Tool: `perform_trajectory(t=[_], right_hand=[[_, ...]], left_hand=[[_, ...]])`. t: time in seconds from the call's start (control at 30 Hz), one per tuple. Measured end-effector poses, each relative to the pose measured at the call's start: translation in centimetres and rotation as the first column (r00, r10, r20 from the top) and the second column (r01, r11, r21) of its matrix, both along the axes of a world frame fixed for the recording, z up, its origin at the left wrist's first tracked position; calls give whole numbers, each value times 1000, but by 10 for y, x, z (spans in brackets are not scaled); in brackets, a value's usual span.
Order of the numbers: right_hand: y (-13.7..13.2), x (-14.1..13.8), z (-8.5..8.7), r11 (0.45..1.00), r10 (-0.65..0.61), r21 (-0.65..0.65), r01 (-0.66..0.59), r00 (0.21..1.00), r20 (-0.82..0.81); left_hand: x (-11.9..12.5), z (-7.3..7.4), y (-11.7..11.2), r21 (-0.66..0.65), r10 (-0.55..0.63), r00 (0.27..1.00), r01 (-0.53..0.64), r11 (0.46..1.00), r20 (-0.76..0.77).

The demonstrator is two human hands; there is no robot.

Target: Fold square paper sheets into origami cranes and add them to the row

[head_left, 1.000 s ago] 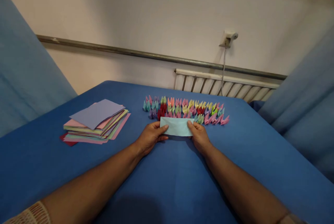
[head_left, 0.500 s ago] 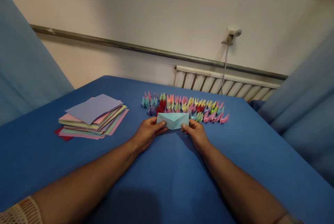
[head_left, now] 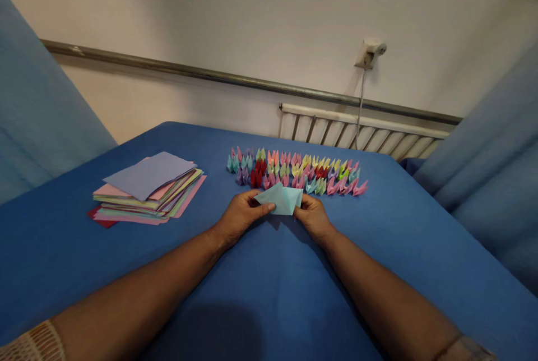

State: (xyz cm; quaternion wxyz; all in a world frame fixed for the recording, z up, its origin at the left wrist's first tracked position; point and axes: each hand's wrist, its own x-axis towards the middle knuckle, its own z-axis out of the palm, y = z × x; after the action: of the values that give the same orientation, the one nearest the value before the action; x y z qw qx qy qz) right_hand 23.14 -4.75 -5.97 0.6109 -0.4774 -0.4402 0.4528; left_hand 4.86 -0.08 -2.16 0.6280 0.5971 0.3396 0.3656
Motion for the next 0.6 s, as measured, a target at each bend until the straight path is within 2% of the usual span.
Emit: perform_trajectory(t=[0.17, 0.33, 0.6], right_hand=[[-2, -5, 5, 1000, 8, 23, -7, 999, -40], [-8, -8, 11, 998, 65, 32, -62, 994, -83], [-10, -15, 11, 998, 63, 41, -57, 986, -156]], left_hand=[[4, 4, -7, 97, 10, 999, -5, 995, -47], [7, -1, -7, 138, 15, 999, -9, 990, -40], [8, -2, -9, 44, -6, 1000, 6, 999, -11]])
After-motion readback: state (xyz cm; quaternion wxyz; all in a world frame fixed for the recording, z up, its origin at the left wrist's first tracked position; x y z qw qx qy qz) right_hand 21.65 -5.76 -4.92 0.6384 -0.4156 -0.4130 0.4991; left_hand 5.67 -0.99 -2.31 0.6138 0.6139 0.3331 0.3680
